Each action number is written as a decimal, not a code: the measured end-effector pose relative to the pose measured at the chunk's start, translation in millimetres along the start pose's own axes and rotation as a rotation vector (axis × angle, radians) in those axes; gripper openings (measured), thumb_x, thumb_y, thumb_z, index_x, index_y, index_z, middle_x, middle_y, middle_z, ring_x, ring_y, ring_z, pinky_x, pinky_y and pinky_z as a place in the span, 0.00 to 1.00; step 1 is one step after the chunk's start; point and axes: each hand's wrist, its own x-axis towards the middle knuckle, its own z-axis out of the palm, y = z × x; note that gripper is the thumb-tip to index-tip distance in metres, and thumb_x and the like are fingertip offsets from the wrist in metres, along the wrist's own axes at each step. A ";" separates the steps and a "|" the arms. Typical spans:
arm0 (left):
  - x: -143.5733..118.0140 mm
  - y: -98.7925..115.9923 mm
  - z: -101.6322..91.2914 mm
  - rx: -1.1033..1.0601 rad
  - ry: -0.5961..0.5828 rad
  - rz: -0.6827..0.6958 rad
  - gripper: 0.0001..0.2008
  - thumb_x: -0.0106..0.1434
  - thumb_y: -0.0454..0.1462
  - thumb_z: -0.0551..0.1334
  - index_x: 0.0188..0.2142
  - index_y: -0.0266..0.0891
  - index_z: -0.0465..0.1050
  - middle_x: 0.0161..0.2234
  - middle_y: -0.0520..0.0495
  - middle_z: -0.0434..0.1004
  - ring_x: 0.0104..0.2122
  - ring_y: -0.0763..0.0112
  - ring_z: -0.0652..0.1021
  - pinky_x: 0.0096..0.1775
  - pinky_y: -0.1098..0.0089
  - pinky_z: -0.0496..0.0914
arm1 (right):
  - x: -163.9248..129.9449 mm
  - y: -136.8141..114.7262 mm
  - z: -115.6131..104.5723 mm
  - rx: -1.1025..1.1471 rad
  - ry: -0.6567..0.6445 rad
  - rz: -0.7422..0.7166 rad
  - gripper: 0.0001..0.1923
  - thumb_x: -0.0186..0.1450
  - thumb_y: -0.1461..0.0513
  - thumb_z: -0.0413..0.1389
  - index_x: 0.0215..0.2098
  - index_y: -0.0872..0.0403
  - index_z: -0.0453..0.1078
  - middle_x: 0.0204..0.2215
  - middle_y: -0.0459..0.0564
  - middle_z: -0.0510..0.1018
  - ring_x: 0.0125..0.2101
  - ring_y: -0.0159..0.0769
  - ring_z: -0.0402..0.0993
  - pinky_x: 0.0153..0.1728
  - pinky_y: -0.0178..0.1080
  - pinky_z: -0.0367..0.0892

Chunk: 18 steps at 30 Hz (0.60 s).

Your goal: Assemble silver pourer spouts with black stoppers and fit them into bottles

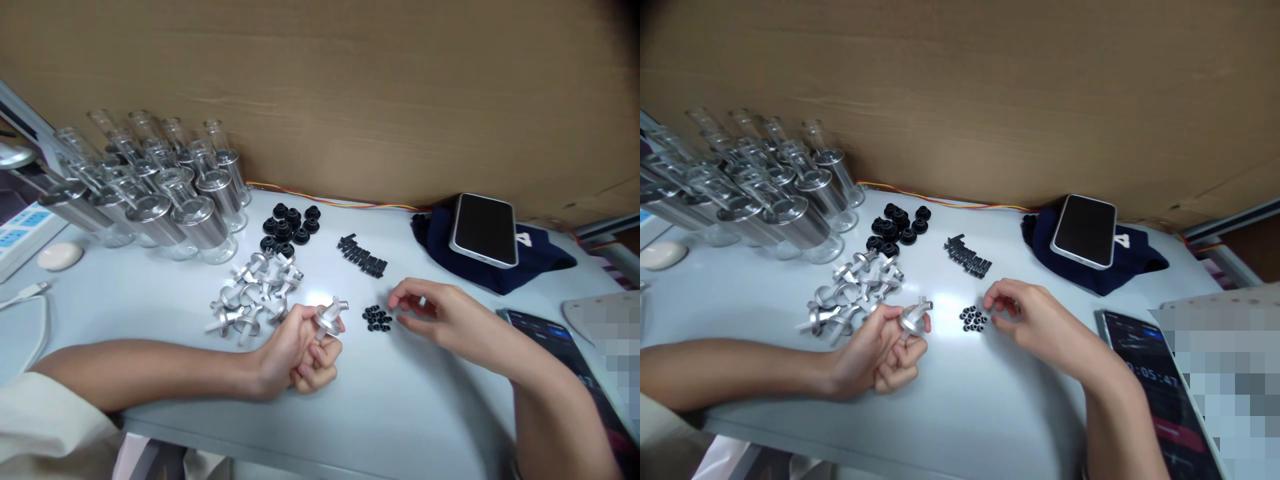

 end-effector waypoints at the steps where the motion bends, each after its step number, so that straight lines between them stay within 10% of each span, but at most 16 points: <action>1: 0.0 0.1 0.3 0.002 0.001 0.000 0.11 0.62 0.43 0.37 0.27 0.42 0.47 0.17 0.60 0.44 0.12 0.80 0.43 0.14 0.79 0.38 | 0.5 0.8 0.5 0.001 -0.011 0.003 0.05 0.56 0.64 0.52 0.30 0.53 0.70 0.26 0.46 0.74 0.25 0.33 0.67 0.27 0.35 0.63; 11: -0.1 1.2 0.1 -0.024 0.013 -0.039 0.10 0.61 0.43 0.38 0.32 0.43 0.50 0.15 0.61 0.45 0.12 0.79 0.42 0.14 0.78 0.37 | -0.7 4.5 -1.9 0.021 -0.011 0.089 0.02 0.53 0.64 0.55 0.26 0.52 0.70 0.22 0.44 0.72 0.22 0.32 0.65 0.24 0.34 0.62; 18: 0.1 0.6 0.5 -0.015 0.000 -0.047 0.09 0.60 0.43 0.38 0.31 0.43 0.48 0.16 0.60 0.43 0.13 0.78 0.43 0.15 0.79 0.38 | 3.8 -26.0 8.4 0.507 0.156 -0.070 0.07 0.57 0.59 0.61 0.29 0.53 0.69 0.27 0.49 0.77 0.28 0.35 0.74 0.30 0.36 0.71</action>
